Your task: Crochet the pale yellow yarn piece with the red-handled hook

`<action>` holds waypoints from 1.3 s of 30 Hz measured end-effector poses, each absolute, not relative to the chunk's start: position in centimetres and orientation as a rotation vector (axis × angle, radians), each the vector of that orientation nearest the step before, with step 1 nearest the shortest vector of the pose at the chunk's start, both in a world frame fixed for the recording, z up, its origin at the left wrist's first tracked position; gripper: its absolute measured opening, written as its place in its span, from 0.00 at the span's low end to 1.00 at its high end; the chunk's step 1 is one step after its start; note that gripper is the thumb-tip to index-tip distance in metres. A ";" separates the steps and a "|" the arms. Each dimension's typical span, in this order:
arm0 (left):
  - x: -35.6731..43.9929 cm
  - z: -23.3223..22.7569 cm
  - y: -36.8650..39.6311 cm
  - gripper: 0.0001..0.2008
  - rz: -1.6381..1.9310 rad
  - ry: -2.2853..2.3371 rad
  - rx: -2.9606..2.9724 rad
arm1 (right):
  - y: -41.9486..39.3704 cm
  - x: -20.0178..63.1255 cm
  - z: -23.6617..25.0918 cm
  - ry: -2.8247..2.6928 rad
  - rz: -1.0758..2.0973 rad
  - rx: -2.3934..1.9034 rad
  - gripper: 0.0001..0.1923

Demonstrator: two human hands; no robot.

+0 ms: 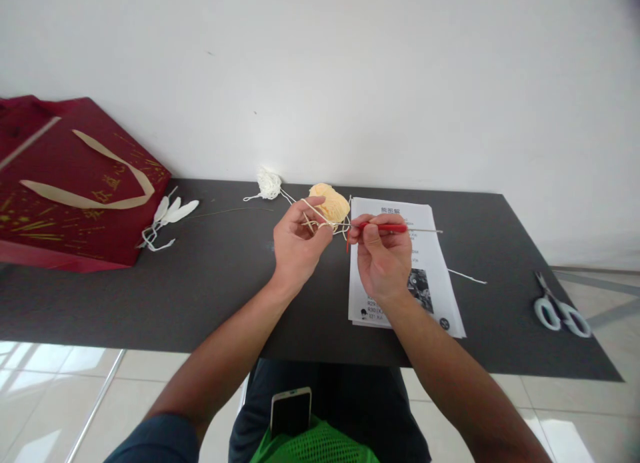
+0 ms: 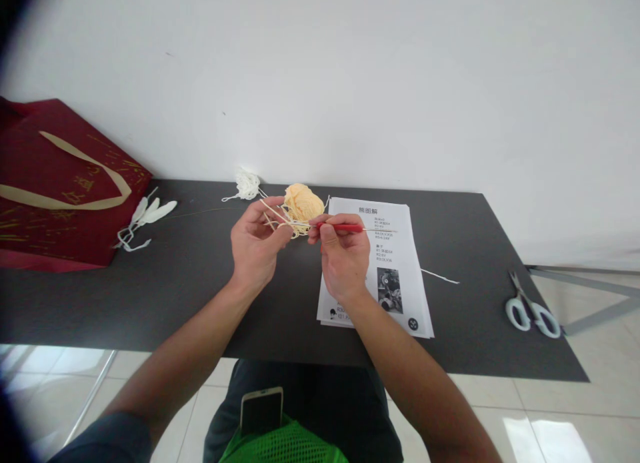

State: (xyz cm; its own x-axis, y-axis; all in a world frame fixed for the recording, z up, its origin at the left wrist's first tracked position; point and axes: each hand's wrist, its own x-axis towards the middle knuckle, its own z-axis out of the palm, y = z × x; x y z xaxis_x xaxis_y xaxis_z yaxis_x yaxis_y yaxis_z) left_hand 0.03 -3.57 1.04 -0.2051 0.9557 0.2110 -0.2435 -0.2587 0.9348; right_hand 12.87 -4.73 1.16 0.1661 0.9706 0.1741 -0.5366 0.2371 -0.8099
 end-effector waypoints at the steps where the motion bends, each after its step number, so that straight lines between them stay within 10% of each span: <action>1: 0.0 1.0 -3.6 0.20 1.635 1.007 1.083 | -4.7 12.9 1.1 -0.799 1.194 -0.681 0.10; 39: 0.4 0.6 -3.6 0.22 1.702 0.954 1.064 | -4.2 13.1 -0.1 -0.967 1.007 -0.514 0.07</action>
